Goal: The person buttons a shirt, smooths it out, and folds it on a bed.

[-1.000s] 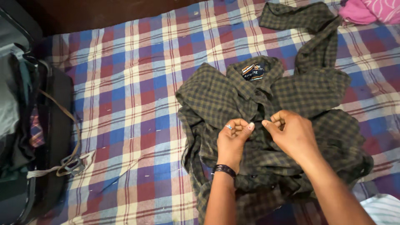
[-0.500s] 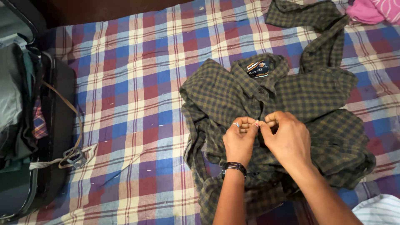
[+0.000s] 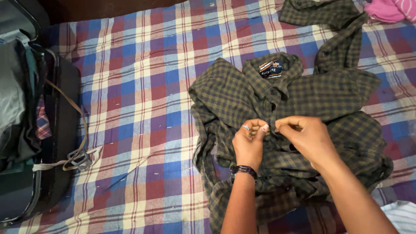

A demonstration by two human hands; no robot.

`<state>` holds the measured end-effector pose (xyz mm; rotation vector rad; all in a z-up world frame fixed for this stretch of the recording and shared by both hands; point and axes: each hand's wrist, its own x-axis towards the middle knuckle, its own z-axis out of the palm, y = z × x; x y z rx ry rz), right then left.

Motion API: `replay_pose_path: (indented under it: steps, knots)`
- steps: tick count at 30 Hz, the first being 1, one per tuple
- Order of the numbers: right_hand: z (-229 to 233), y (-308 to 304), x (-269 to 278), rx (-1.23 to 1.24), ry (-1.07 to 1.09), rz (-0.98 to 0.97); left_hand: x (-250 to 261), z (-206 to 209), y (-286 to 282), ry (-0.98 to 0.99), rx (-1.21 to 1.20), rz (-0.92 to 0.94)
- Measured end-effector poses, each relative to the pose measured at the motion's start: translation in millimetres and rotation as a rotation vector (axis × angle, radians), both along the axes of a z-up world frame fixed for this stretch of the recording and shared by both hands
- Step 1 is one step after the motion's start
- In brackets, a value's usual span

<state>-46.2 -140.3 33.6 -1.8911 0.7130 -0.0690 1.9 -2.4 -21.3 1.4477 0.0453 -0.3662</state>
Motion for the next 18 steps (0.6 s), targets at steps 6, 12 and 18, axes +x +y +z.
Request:
replay_pose_path:
  steps: [6, 12, 18]
  knots:
    - [-1, 4, -2, 0.028, -0.069, 0.036, 2, -2, 1, -0.014, -0.067, -0.028]
    - [2, 9, -1, -0.083, -0.029, 0.029, 1, 8, 2, -0.099, 0.090, -0.006]
    - [-5, 10, -3, -0.251, -0.215, 0.089, 0, 15, 5, -0.012, 0.048, -0.007]
